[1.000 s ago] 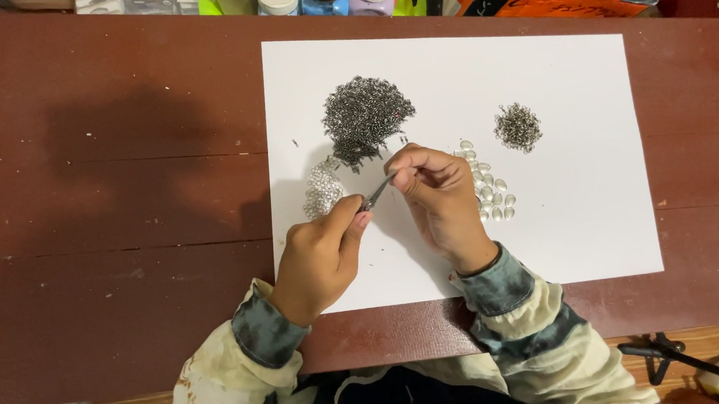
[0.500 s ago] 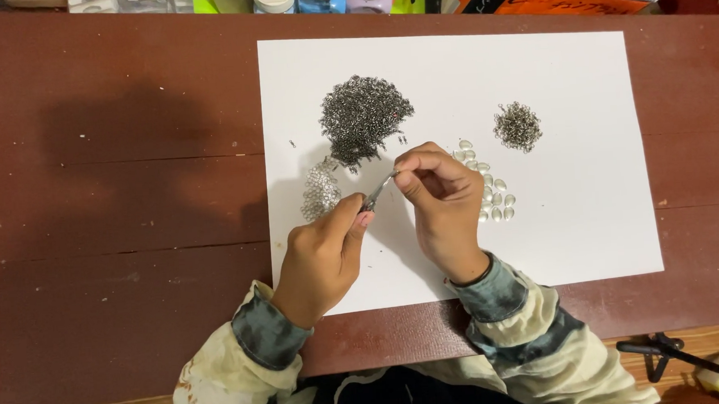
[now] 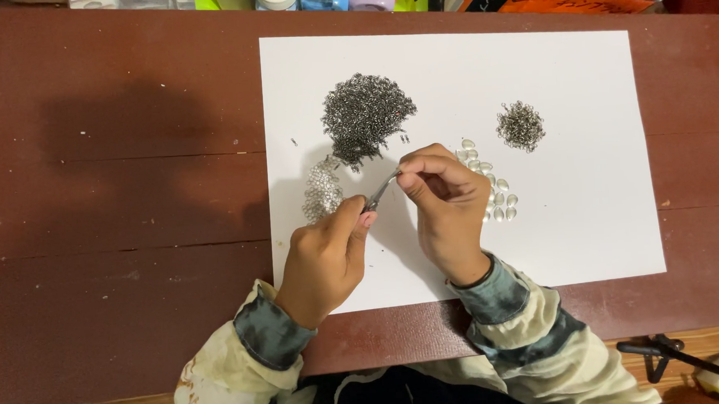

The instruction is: Assembling and sorting small fishing tackle components such as swivels and rings using pliers on a white paper surface.

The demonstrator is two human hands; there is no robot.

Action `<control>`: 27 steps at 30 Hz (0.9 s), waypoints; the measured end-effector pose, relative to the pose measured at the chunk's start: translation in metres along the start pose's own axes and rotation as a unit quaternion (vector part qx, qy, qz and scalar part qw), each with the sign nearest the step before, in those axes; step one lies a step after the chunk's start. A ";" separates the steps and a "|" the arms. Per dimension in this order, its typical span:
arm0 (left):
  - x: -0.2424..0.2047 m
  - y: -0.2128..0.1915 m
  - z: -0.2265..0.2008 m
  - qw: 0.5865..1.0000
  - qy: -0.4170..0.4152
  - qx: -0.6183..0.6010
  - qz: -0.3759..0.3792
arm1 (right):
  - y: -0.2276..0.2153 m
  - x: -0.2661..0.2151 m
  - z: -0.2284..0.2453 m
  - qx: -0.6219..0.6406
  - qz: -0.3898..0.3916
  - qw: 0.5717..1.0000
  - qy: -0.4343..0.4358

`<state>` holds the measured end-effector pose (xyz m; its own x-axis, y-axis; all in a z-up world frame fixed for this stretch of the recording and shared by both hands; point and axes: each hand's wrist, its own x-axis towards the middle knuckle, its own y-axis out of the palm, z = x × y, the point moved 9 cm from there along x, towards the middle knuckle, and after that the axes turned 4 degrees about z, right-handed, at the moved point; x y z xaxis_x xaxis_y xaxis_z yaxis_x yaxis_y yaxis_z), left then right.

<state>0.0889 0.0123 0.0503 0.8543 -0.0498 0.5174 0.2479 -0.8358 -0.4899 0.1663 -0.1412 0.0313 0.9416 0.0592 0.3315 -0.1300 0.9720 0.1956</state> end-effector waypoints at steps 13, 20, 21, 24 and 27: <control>0.003 0.003 0.007 0.982 -0.093 -0.163 0.025 | 0.008 -0.001 -0.010 0.103 0.030 0.993 0.038; -0.002 0.010 0.013 0.977 -0.101 -0.184 0.045 | 0.005 0.000 -0.005 0.057 0.035 0.998 0.014; -0.002 0.010 0.012 0.980 -0.098 -0.165 0.051 | 0.004 -0.001 -0.005 0.050 0.032 0.998 0.010; -0.003 0.008 0.011 0.988 -0.079 -0.123 0.039 | 0.004 0.000 -0.004 0.048 0.028 0.998 0.001; 0.000 0.003 0.004 0.993 -0.052 -0.098 0.026 | 0.004 0.000 -0.004 0.049 0.027 0.998 -0.004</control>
<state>0.0915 0.0120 0.0456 0.9088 -0.0477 0.4146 0.1170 -0.9245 -0.3628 0.1671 -0.1359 0.0286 0.9299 0.1098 0.3509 -0.2113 0.9406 0.2657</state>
